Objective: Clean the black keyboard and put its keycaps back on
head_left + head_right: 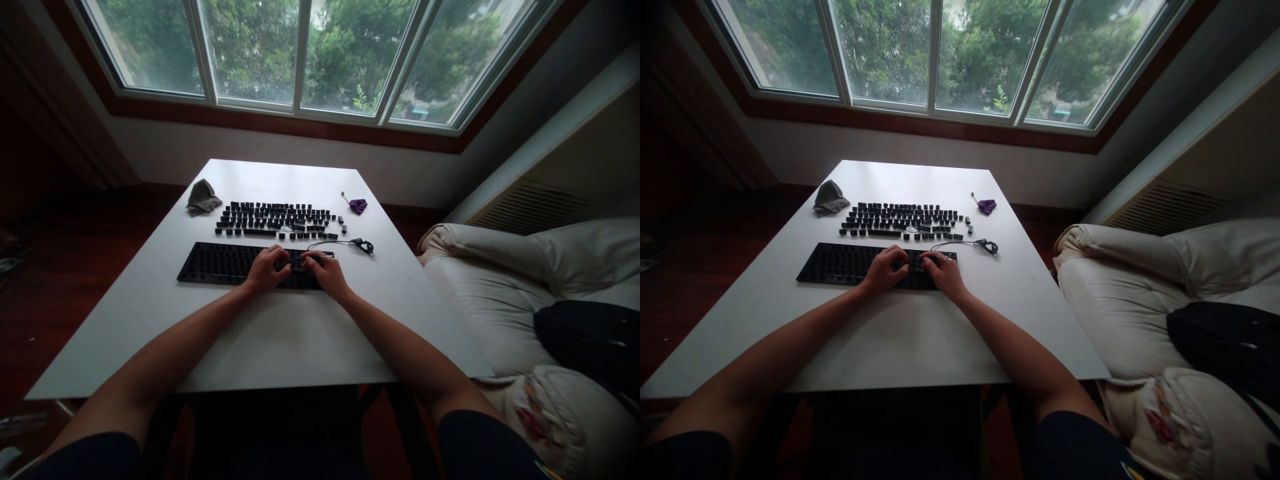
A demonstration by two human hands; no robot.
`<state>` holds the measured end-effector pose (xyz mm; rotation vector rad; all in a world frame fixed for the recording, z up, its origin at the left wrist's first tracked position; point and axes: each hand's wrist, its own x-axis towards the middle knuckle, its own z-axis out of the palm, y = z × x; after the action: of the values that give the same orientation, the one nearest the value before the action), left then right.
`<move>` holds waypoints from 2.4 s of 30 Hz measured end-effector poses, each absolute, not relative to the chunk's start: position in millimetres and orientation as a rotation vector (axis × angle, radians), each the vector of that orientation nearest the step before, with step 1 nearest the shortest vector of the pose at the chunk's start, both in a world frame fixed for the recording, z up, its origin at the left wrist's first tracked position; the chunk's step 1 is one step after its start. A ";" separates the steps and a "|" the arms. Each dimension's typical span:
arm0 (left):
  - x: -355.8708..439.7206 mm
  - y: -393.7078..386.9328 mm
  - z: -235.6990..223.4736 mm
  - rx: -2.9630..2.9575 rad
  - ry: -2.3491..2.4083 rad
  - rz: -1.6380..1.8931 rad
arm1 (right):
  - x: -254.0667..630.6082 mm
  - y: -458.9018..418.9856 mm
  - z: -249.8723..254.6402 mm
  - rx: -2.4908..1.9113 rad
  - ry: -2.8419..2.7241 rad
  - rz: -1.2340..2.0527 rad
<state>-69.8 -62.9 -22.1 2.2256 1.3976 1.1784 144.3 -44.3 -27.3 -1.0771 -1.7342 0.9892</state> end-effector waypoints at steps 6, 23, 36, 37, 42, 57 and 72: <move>-69.8 -61.5 -21.3 2.096 1.282 1.274 | 146.1 -44.9 -23.7 -1.015 -1.754 0.974; -70.1 -60.4 -21.5 2.083 1.215 1.154 | 144.6 -51.1 -22.6 -1.007 -2.056 0.691; -69.6 -57.3 -26.0 2.169 1.225 1.019 | 148.9 -44.9 -21.8 -1.018 -2.170 0.420; -69.2 -57.5 -26.3 2.195 1.236 1.009 | 153.3 -40.0 -20.3 -1.028 -2.170 0.388; -64.4 -59.4 -29.0 2.433 1.302 0.875 | 197.4 11.9 -14.0 -1.226 -2.036 0.205; -57.4 -75.0 -22.2 2.622 1.229 0.660 | 266.0 100.7 -34.4 -1.670 -2.266 -0.156; -50.2 -86.0 -22.2 2.684 1.177 0.639 | 253.5 87.9 -40.9 -1.700 -2.215 -0.211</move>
<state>-50.2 -86.0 -22.2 2.6844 1.1767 0.6395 253.5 87.9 -40.9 -1.7005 -2.2151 -0.2107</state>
